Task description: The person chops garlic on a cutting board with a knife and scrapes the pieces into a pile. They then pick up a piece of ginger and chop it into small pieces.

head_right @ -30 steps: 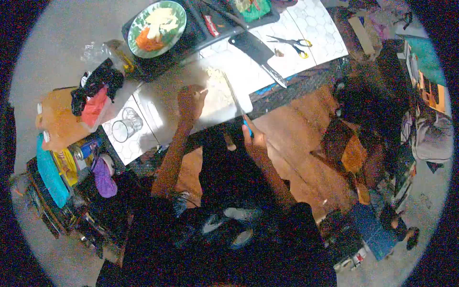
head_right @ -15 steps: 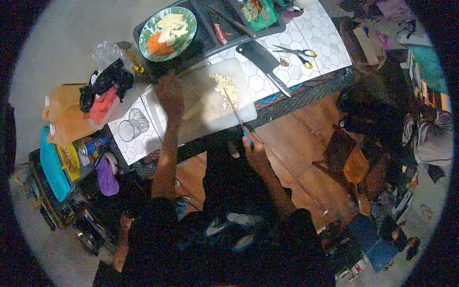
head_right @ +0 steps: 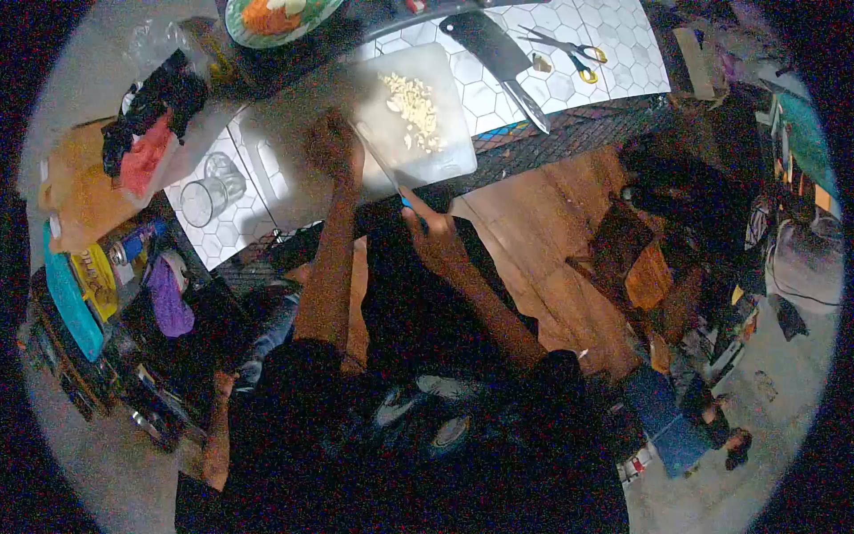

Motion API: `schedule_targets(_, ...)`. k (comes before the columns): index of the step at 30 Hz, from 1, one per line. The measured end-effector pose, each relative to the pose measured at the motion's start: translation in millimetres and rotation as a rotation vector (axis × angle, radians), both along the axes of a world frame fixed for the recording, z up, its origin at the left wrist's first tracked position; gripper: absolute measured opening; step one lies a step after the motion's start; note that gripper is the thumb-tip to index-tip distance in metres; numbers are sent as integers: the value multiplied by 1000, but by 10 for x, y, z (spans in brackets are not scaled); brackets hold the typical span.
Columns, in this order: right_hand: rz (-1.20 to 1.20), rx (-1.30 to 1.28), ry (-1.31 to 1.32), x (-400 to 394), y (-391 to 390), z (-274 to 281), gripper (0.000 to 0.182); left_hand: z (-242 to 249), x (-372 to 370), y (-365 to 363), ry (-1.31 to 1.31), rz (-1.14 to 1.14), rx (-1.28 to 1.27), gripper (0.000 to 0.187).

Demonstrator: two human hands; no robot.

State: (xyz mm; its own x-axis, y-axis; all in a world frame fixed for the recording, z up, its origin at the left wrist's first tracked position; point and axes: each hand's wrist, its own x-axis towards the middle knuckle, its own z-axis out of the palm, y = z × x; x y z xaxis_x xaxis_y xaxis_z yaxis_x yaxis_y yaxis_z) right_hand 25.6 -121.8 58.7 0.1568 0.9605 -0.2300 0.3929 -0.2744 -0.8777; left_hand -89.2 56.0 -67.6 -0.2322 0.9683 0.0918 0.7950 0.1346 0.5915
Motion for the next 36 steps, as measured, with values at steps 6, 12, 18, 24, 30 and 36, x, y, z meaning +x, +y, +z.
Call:
schedule_targets(6, -5, -129, -48, -73, 13, 9, 39, -32, 0, -34, 37, 49, -33, 25)
schedule_targets(12, 9, -261, -143, -212, 54, 127, 40, -93, 2, -10, 171, 37, 48, 23)
schedule_targets(18, -60, -276, -67, -315, 58, 173, 41, 169, 86, -18, 55, 153, 24, 20)
schedule_targets(24, -58, -332, -78, -367, 112, 267, 41, 129, 52, -16, 58, 126, -7, 18)
schedule_targets(30, -56, -345, -41, -298, 166, 291, 40, 146, 54, -28, -52, 126, -30, 19)
schedule_targets(36, -28, -425, -35, -259, 364, 394, 39, 68, 65, -41, 45, 167, 54, 21)
